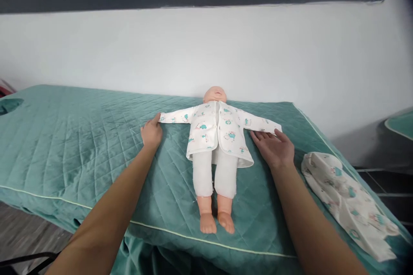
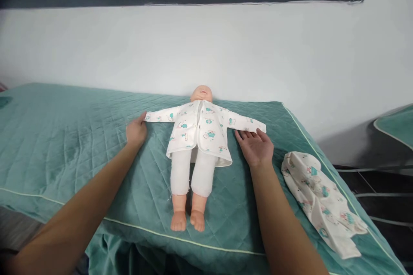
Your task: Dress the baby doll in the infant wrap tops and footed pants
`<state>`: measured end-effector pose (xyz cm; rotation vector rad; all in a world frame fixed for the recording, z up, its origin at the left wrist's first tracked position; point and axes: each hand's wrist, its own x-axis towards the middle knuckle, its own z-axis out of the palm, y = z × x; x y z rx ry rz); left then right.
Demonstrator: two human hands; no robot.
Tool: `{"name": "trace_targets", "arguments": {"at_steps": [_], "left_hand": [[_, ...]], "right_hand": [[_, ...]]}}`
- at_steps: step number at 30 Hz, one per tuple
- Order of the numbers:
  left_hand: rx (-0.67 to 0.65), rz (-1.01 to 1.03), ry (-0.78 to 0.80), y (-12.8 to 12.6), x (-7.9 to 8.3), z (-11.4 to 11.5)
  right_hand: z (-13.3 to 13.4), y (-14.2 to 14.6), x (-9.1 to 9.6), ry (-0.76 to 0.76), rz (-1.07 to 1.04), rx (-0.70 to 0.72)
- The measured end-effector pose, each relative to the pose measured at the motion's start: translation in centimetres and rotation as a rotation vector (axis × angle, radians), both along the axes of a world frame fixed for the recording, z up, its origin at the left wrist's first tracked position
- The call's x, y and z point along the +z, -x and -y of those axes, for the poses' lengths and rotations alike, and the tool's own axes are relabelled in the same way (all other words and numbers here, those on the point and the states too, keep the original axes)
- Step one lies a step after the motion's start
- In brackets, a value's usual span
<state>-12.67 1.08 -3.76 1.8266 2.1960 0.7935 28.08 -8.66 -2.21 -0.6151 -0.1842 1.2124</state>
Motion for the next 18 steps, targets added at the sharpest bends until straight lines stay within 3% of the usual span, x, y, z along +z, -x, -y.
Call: {"name": "trace_targets", "arguments": {"at_steps": [4, 9, 18], "left_hand": [[0.075, 0.016, -0.038, 0.1, -0.1, -0.2], [0.043, -0.03, -0.039, -0.1, -0.4, -0.5], [0.074, -0.011, -0.08, 0.0, -0.6, -0.1]], "right_hand": [[0.3, 0.0, 0.0, -0.031, -0.025, -0.041], [0.5, 0.2, 0.3, -0.056, -0.021, -0.106], [1.8, 0.1, 0.0, 0.038, 0.094, -0.237]]}}
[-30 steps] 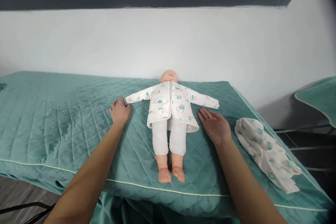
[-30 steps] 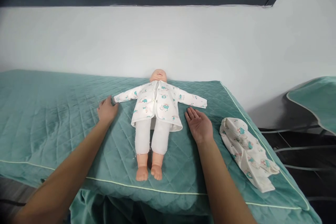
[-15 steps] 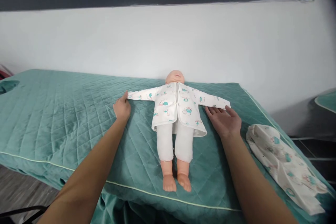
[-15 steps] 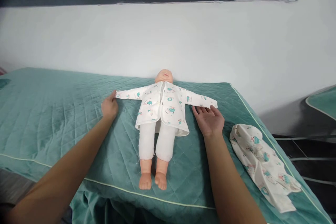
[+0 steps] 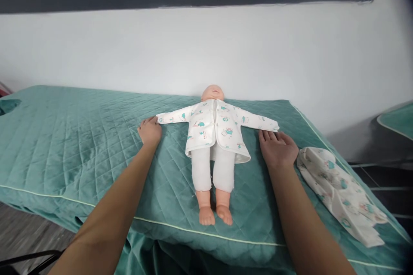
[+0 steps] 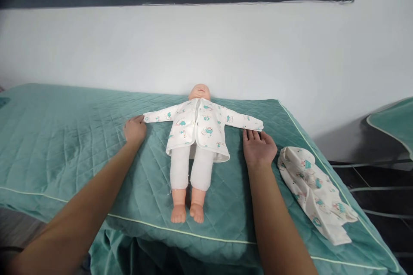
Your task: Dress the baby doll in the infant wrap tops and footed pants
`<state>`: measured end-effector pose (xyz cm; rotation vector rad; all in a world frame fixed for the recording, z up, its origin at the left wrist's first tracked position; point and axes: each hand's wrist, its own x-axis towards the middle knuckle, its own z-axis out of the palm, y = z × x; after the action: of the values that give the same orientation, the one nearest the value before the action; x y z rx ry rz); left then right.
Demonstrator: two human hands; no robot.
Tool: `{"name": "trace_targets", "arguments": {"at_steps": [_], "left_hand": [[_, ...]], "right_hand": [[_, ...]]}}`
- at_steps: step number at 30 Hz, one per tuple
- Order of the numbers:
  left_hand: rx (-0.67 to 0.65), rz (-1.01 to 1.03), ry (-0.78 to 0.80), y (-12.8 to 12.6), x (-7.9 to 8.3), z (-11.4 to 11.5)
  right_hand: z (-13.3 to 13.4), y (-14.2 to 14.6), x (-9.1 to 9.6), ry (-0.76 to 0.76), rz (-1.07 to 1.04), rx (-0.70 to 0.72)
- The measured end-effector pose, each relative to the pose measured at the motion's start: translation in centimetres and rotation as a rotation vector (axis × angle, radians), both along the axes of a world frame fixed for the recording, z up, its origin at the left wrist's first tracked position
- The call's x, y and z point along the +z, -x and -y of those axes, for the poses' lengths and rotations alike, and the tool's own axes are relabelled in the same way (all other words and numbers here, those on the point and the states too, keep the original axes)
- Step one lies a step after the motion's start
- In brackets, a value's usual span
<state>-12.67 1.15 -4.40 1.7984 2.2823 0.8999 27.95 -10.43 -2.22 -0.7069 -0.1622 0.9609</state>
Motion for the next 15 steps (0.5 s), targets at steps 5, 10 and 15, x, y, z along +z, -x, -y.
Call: {"name": "trace_targets", "arguments": {"at_steps": [5, 10, 15], "left_hand": [[0.025, 0.099, -0.116, -1.1, 0.1, 3.0], [-0.157, 0.131, -0.164, -3.5, -0.6, 8.2], [-0.315, 0.433, -0.183, -5.8, -0.7, 11.3]], "right_hand": [[1.8, 1.0, -1.0, 0.134, 0.231, -0.04], [4.9, 4.6, -1.8, 0.19, 0.567, -0.027], [6.9, 6.2, -2.1, 0.219, 0.737, 0.059]]}}
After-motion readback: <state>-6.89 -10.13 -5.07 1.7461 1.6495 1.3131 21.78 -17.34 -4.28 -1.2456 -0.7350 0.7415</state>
